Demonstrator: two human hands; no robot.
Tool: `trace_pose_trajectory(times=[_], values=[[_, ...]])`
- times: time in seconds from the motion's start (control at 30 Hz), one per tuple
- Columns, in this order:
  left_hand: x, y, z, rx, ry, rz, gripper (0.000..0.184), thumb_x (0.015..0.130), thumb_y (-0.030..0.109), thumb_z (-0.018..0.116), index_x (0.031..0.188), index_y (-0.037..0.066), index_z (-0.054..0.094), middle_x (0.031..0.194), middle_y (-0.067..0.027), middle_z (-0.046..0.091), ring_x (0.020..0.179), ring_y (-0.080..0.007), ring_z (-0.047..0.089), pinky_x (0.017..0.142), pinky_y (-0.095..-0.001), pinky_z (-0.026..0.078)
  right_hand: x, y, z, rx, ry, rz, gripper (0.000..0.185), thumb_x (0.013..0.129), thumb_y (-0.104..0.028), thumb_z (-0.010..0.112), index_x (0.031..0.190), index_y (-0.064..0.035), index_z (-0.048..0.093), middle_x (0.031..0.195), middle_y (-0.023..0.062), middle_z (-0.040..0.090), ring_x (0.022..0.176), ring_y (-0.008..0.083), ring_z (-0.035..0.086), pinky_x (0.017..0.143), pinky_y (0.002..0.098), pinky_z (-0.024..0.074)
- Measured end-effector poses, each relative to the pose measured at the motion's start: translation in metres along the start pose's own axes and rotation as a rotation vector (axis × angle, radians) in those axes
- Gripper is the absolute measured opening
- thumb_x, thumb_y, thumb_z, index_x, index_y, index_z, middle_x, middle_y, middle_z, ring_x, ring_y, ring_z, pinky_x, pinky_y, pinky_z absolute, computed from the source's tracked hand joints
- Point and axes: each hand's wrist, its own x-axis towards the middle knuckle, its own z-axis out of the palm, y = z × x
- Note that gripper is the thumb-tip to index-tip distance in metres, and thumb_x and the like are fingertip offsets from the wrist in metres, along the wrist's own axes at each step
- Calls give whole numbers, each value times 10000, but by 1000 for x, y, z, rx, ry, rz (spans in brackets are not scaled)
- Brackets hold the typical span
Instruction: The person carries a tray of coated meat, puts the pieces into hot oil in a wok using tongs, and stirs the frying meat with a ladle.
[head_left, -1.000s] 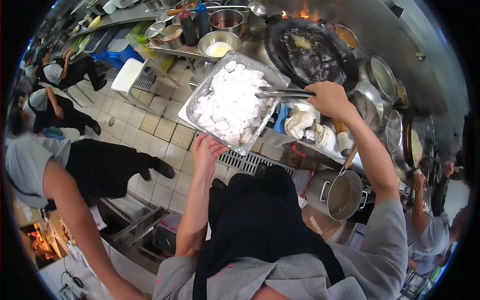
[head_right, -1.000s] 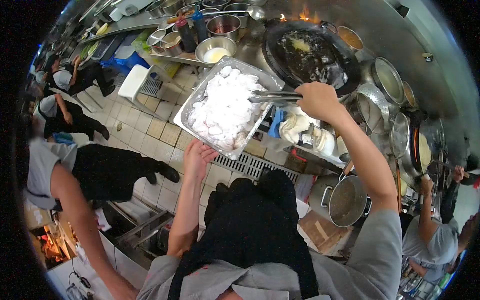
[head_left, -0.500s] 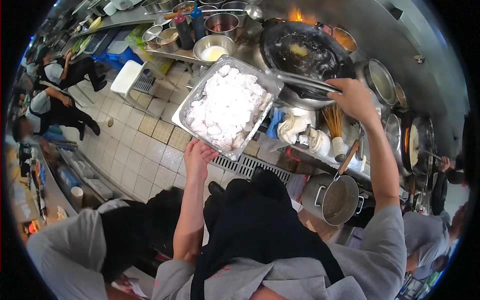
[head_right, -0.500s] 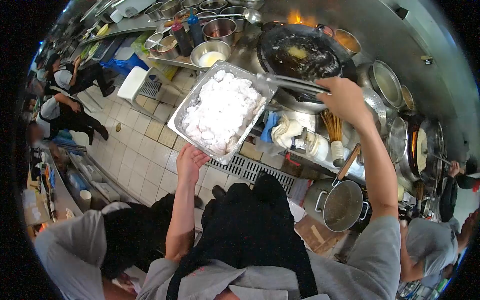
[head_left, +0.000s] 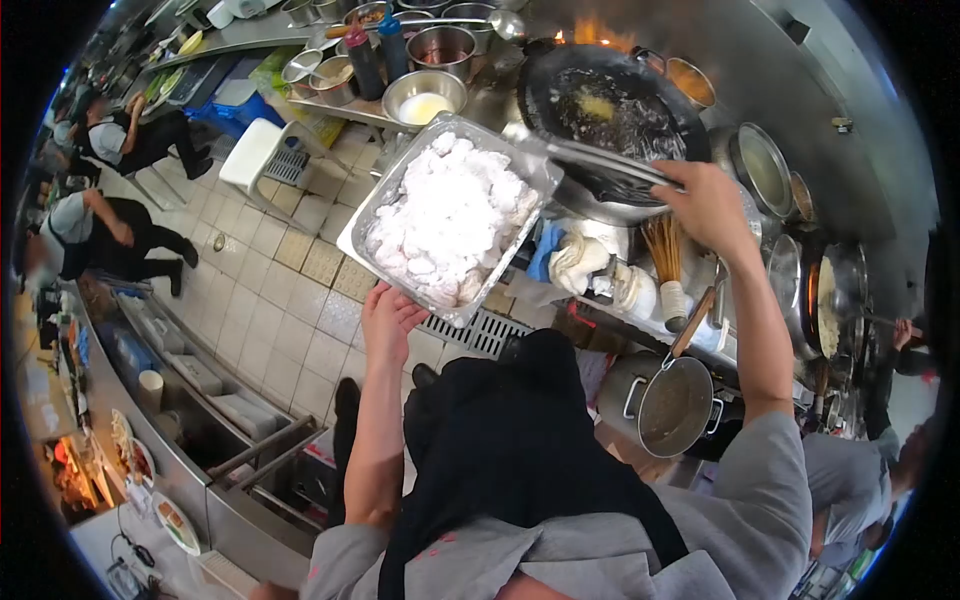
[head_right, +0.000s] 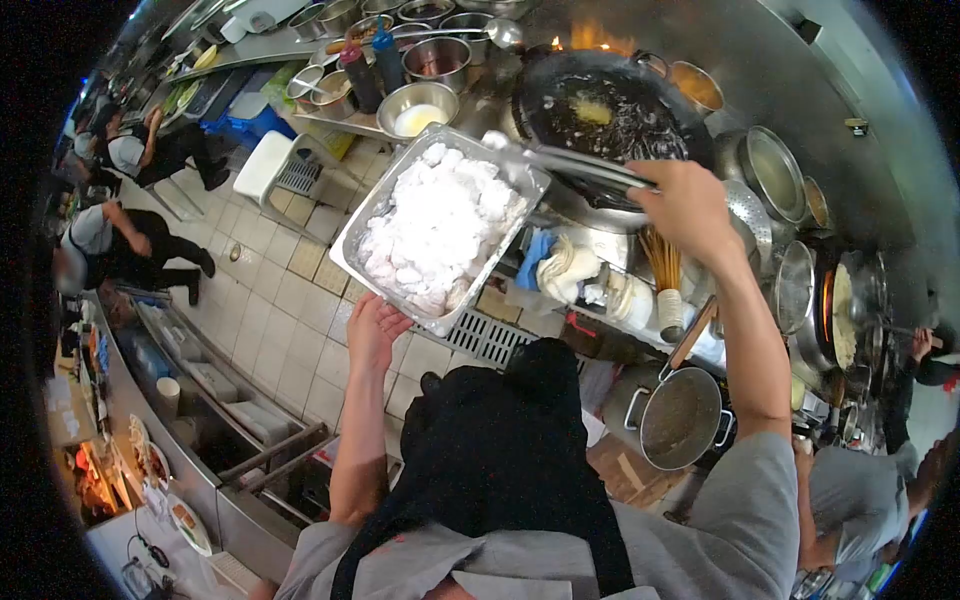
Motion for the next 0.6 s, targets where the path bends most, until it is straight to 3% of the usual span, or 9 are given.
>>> trace_pose_trajectory(times=[0.17,0.27,0.37,0.47,0.6], values=[[-4,3,4,14,23,-5,360,913,160,533,1216,15,405,849,-134,611,726,-232,637,639,-350,566,33,69,9,-277,136,161,267,804,-208,620,1048,-132,700,922,168,686,847,338,658,774,429,514],[-3,1,0,13,16,0,335,920,153,514,1214,24,418,846,-131,612,736,-244,641,648,-364,571,69,128,52,-459,54,293,242,826,-227,596,1022,-129,699,917,181,684,868,357,656,780,450,515],[-2,1,-1,4,-3,1,318,913,143,519,1195,27,428,846,-128,613,743,-243,644,659,-367,573,76,147,77,-405,139,414,233,841,-244,579,1005,-128,696,911,208,678,894,374,651,792,461,513],[1,-1,-5,-8,-19,-2,300,908,137,524,1172,26,435,855,-131,617,751,-242,646,669,-370,575,57,102,49,-291,209,388,270,842,-257,593,1058,-120,683,954,204,675,922,362,646,806,450,507],[-1,3,-2,-6,-31,-2,312,897,142,540,1161,18,428,862,-145,620,749,-245,651,658,-373,580,21,33,10,-79,29,147,322,825,-267,620,1111,-126,668,997,160,677,921,341,645,815,437,498]])
